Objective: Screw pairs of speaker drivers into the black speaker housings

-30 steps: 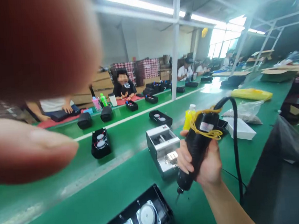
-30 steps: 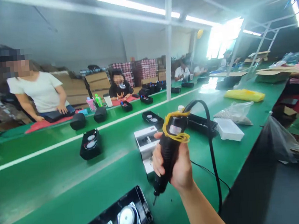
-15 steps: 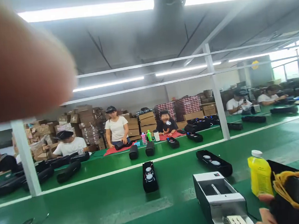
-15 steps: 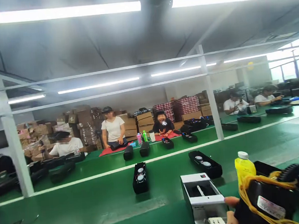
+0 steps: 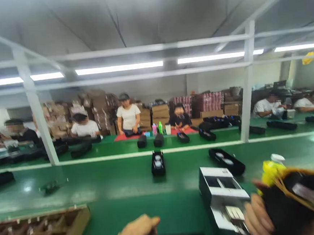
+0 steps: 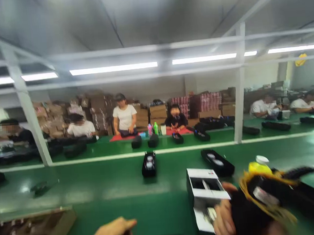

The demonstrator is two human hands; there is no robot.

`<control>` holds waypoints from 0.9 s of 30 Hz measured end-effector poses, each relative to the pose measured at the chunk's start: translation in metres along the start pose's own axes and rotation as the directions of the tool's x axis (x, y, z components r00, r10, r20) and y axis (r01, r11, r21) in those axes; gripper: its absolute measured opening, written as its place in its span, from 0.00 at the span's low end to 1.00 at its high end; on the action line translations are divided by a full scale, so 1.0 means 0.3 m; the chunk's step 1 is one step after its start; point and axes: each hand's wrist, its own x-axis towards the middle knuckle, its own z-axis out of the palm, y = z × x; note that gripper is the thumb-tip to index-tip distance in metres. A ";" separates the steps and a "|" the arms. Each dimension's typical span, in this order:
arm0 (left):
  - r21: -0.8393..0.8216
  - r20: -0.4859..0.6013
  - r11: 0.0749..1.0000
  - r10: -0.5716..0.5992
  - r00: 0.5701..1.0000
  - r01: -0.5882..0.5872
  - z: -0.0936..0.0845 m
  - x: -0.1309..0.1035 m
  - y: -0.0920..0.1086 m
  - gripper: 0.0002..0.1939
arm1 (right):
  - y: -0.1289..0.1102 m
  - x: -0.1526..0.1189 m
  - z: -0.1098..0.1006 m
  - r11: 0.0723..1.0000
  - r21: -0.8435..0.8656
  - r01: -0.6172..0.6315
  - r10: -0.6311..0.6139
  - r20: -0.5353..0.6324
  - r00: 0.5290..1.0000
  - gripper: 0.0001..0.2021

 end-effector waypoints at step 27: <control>-0.113 0.388 0.945 0.326 0.862 -0.307 0.254 -0.012 0.014 0.46 | 0.358 0.029 0.154 0.982 -0.169 0.078 -0.029 0.278 0.960 0.26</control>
